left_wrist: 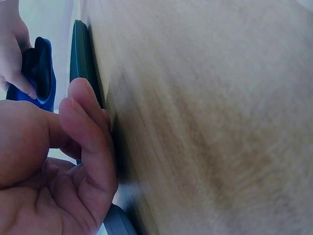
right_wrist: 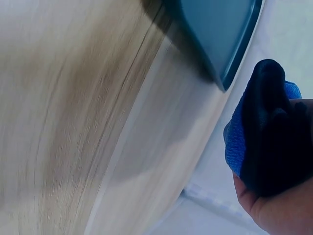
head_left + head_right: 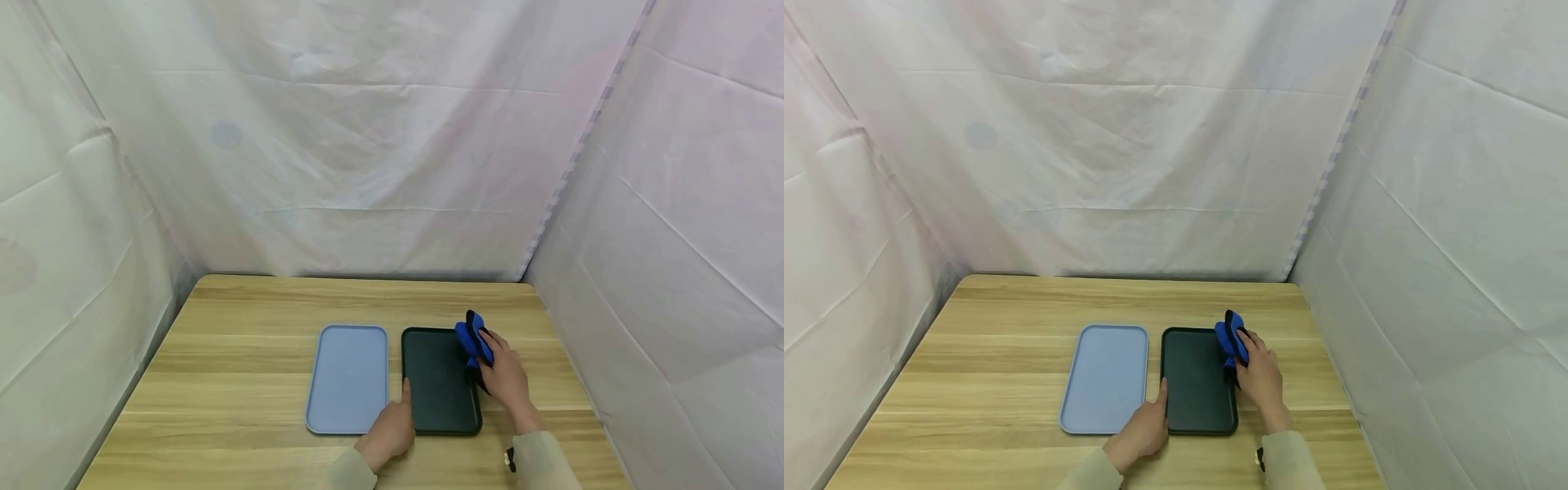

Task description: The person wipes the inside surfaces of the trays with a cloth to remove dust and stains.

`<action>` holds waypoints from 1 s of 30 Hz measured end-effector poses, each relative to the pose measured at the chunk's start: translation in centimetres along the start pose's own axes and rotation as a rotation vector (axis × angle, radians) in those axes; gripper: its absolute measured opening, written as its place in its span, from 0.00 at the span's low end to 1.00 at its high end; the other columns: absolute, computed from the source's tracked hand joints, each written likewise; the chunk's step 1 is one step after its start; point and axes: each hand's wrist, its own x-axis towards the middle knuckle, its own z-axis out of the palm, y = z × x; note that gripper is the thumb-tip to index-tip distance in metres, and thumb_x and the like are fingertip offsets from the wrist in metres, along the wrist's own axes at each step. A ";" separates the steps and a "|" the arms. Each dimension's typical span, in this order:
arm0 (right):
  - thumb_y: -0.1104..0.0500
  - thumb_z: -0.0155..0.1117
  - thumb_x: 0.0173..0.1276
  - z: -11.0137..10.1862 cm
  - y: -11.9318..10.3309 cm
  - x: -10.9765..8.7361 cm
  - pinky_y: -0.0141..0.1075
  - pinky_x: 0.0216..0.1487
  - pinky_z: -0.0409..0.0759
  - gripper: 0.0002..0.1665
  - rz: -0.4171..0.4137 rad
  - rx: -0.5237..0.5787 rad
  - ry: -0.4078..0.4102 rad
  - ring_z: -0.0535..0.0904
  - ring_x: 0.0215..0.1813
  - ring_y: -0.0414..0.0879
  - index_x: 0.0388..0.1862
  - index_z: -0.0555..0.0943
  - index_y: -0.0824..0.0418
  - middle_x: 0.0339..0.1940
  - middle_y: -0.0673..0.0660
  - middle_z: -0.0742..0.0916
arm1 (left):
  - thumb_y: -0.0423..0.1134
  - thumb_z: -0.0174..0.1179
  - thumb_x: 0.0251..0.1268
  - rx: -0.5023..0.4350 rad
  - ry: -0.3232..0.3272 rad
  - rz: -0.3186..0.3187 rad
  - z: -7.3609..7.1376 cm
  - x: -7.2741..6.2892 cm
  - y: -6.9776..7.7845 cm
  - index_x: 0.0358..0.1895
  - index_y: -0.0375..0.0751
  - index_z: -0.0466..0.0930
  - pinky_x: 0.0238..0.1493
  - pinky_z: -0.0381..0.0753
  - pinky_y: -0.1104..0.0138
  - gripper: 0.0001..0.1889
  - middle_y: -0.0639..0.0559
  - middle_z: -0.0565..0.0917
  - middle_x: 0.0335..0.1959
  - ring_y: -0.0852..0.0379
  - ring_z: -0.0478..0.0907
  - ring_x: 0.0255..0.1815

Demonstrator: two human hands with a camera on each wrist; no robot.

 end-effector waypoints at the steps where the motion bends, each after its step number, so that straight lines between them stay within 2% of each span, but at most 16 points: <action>1: 0.59 0.65 0.73 0.0 0.3 0.1 0.66 0.58 0.78 0.37 0.009 -0.003 0.000 0.74 0.68 0.70 0.79 0.69 0.52 0.79 0.62 0.72 | 0.25 0.56 0.70 0.002 0.000 0.002 0.0 0.0 0.0 0.83 0.28 0.43 0.09 0.63 0.70 0.43 0.54 0.73 0.08 0.64 0.62 0.03; 11: 0.60 0.63 0.73 -0.4 2.1 1.0 0.65 0.52 0.79 0.39 0.097 -0.042 -0.008 0.72 0.64 0.72 0.82 0.66 0.52 0.81 0.62 0.68 | 0.28 0.56 0.72 0.031 -0.002 -0.006 0.2 0.1 -0.2 0.83 0.30 0.43 0.10 0.64 0.69 0.42 0.54 0.73 0.07 0.64 0.62 0.03; 20: 0.63 0.64 0.69 -0.1 3.3 2.5 0.61 0.47 0.77 0.41 0.175 -0.110 0.063 0.71 0.56 0.69 0.81 0.66 0.53 0.81 0.63 0.68 | 0.29 0.57 0.72 0.076 -0.004 -0.002 0.0 0.2 -0.2 0.84 0.31 0.43 0.11 0.65 0.69 0.43 0.55 0.72 0.08 0.64 0.63 0.05; 30: 0.65 0.63 0.67 1.4 4.6 3.7 0.63 0.46 0.74 0.42 0.197 -0.206 0.057 0.67 0.57 0.71 0.81 0.66 0.55 0.81 0.66 0.64 | 0.29 0.58 0.72 0.007 -0.008 -0.015 0.0 0.2 0.0 0.84 0.31 0.42 0.12 0.67 0.67 0.43 0.54 0.74 0.09 0.62 0.65 0.05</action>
